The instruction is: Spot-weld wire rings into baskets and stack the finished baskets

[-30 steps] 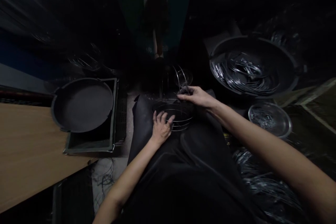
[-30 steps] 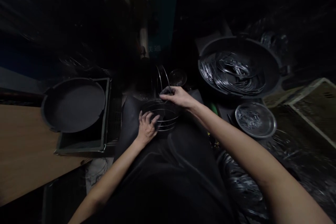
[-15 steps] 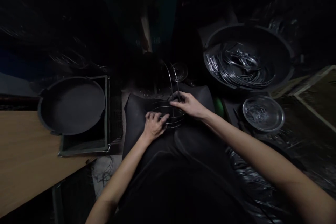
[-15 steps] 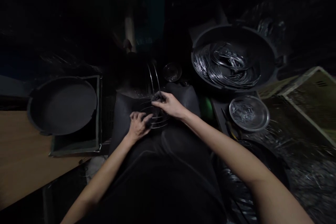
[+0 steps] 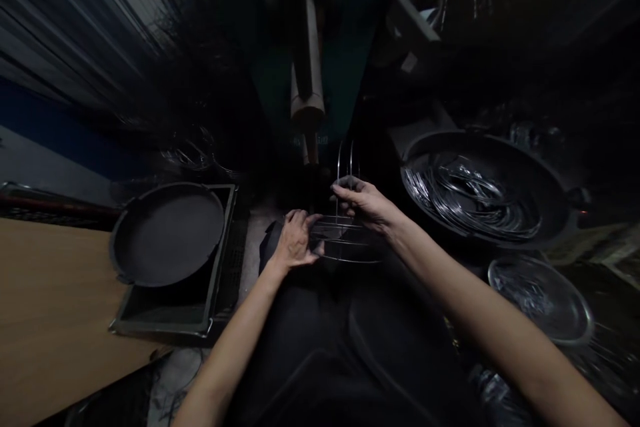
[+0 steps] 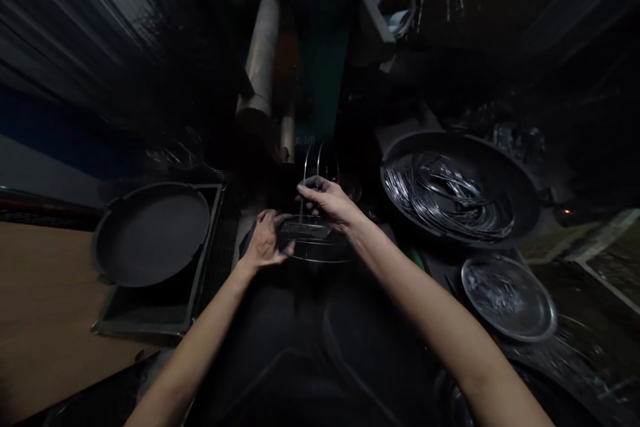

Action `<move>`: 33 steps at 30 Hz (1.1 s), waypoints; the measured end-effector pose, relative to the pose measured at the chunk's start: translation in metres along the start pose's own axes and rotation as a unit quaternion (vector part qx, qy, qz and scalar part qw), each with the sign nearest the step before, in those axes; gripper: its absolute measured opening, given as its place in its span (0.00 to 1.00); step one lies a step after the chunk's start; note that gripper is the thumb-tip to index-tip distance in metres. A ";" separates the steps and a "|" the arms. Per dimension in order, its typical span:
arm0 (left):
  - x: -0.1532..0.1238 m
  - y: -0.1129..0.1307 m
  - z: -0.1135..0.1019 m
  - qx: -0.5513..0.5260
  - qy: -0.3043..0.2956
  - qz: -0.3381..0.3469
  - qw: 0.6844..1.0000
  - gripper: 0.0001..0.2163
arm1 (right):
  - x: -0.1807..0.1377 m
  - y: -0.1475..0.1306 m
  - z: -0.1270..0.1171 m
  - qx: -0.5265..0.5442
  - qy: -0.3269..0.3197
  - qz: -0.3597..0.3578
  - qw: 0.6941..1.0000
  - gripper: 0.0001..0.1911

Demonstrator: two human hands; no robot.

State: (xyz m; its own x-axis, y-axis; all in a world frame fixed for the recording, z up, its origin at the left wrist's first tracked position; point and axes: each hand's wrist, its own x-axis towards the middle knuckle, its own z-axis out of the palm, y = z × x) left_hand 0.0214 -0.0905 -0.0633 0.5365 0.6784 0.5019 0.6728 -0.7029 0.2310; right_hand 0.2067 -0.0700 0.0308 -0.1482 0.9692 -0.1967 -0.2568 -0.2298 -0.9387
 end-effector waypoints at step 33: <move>0.075 -0.076 -0.029 -0.236 0.232 0.032 0.943 0.26 | 0.085 -0.044 0.033 0.008 0.028 -0.100 0.995 0.26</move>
State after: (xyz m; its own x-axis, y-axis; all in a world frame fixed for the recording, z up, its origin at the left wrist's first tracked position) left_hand -0.0045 0.0080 -0.0189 0.2143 0.5422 0.8125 0.2863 -0.8301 0.4785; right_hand 0.1743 0.0193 0.0650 -0.0395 0.9990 -0.0222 -0.2912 -0.0327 -0.9561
